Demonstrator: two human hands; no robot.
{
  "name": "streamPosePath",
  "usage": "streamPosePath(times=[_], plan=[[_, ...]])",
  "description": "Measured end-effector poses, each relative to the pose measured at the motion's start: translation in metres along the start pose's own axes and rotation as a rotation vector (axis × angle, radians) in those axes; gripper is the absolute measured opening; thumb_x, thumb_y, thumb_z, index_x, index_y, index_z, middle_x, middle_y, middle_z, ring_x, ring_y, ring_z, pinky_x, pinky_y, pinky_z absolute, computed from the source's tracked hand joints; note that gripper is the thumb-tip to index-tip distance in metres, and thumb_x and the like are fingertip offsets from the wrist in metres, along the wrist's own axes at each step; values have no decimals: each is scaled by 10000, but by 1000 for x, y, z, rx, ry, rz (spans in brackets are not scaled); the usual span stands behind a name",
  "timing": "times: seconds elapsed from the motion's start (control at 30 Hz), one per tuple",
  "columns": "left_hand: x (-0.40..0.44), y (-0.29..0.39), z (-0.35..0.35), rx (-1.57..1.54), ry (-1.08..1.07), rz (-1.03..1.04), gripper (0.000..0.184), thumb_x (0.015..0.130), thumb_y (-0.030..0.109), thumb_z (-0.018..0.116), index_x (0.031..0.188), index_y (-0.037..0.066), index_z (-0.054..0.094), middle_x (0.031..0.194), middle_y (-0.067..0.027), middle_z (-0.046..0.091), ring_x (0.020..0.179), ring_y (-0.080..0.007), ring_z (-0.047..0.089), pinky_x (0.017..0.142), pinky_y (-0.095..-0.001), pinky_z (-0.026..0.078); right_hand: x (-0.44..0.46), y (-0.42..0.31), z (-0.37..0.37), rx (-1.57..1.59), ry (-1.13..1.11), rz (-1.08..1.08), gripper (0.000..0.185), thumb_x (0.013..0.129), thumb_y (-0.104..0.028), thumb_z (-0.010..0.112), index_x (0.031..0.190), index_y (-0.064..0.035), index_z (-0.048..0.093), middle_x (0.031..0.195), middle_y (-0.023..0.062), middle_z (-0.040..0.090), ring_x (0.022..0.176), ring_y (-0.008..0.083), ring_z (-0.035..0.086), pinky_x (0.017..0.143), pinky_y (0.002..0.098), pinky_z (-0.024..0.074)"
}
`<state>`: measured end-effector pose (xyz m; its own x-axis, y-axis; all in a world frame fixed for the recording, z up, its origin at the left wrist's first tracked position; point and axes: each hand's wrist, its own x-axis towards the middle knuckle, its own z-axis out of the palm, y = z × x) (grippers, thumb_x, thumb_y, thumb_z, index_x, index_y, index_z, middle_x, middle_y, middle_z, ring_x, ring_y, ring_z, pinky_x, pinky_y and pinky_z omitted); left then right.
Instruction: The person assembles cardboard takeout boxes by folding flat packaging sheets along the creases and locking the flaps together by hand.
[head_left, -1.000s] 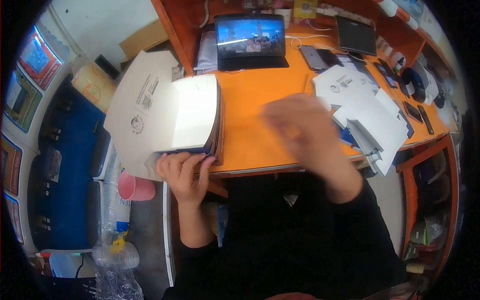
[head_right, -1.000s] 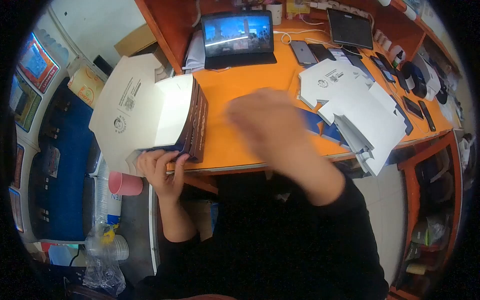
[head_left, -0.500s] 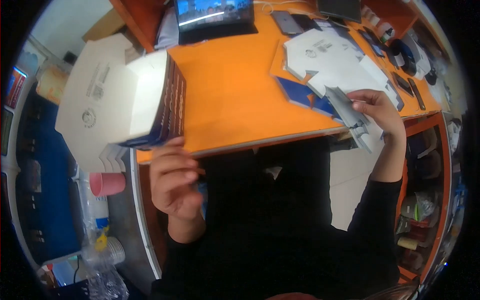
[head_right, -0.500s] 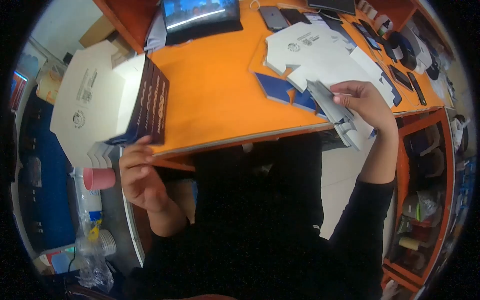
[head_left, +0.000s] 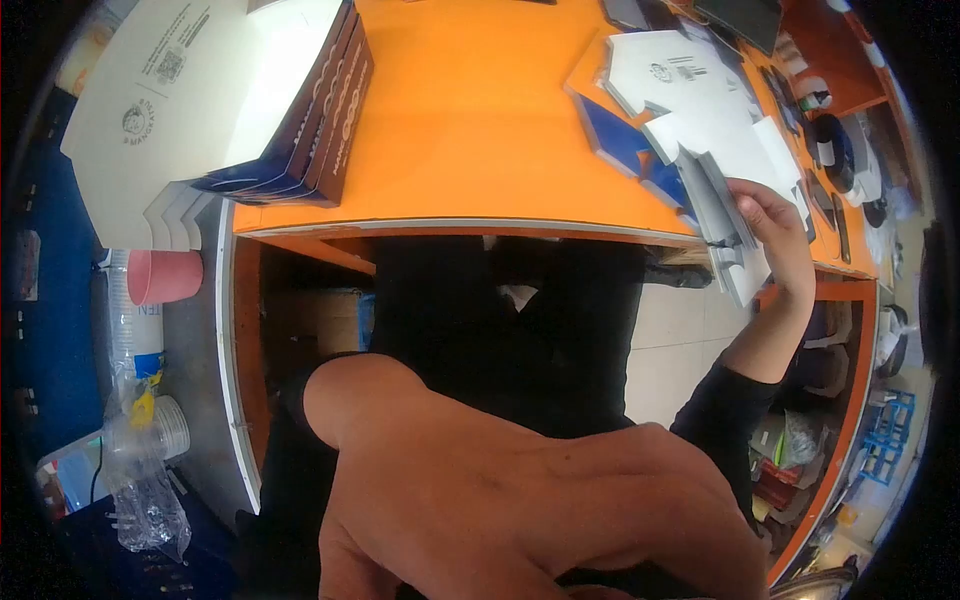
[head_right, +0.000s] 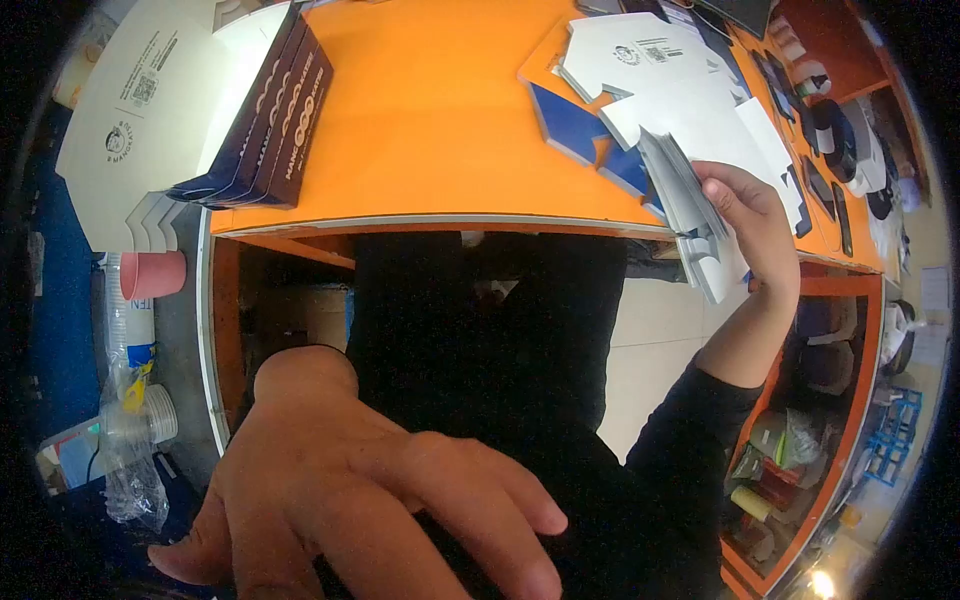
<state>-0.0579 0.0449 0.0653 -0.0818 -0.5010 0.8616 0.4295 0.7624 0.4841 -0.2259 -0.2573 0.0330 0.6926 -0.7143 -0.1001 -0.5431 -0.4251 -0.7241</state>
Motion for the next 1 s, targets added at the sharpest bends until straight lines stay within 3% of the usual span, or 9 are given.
streamPosePath(times=[0.37, 0.43, 0.53, 0.63, 0.7, 0.8, 0.87, 1.0], plan=[[-25, 18, -16, 31, 141, -258, 1025, 849, 814, 229, 1187, -70, 623, 1203, -292, 559, 1141, -407, 499, 935, -524, 369, 8, 23, -6, 165, 151, 18, 384, 982, -282, 536, 1157, 45, 636, 942, 79, 681, 867, 127, 601, 837, 258, 446], [-37, 16, -22, 33, 164, -293, 1036, 844, 815, 249, 1196, -91, 607, 1167, -291, 576, 1098, -405, 528, 920, -520, 378, 5, 22, -4, 174, 219, 38, 357, 985, -249, 526, 1153, 47, 635, 932, 76, 680, 842, 124, 603, 812, 261, 458], [-50, 3, -32, 199, 162, -195, 1056, 800, 847, 271, 1256, -55, 577, 1116, -227, 588, 1013, -315, 564, 846, -409, 402, 7, 27, 5, 111, 373, 18, 322, 980, -209, 525, 1142, 44, 642, 919, 81, 683, 814, 133, 610, 776, 274, 475], [-51, 4, -34, 310, 175, -254, 970, 836, 797, 302, 1248, -32, 590, 1090, -194, 599, 981, -284, 574, 823, -381, 422, 4, 25, 17, -123, 520, -76, 306, 973, -192, 524, 1134, 38, 645, 904, 104, 687, 811, 144, 614, 769, 284, 482], [-47, 9, -38, 348, 151, -373, 911, 882, 749, 298, 1197, -45, 615, 1097, -202, 605, 983, -303, 581, 846, -416, 440, -3, 15, 28, -244, 618, -101, 306, 969, -195, 524, 1131, 35, 645, 899, 121, 692, 825, 147, 616, 783, 280, 479], [-45, 0, -42, 393, 124, -374, 865, 899, 722, 325, 1200, -34, 617, 1097, -188, 605, 979, -273, 579, 833, -393, 442, -10, 5, 33, -298, 794, -129, 269, 951, -156, 550, 1126, 23, 645, 901, 140, 700, 850, 141, 634, 776, 283, 490], [-45, -10, -46, 476, 96, -346, 766, 904, 664, 414, 1204, -9, 621, 1110, -178, 605, 991, -271, 581, 847, -394, 448, -16, 2, 28, -412, 912, -219, 238, 942, -120, 565, 1124, 7, 650, 903, 140, 700, 816, 141, 651, 730, 281, 507], [-29, -28, -45, 873, 11, -325, 564, 869, 459, 633, 1253, 48, 595, 1188, -152, 583, 1060, -280, 573, 903, -406, 459, -61, -37, 26, -477, 573, -408, 219, 942, -69, 555, 1129, -31, 662, 877, 153, 698, 717, 148, 682, 649, 272, 518]])
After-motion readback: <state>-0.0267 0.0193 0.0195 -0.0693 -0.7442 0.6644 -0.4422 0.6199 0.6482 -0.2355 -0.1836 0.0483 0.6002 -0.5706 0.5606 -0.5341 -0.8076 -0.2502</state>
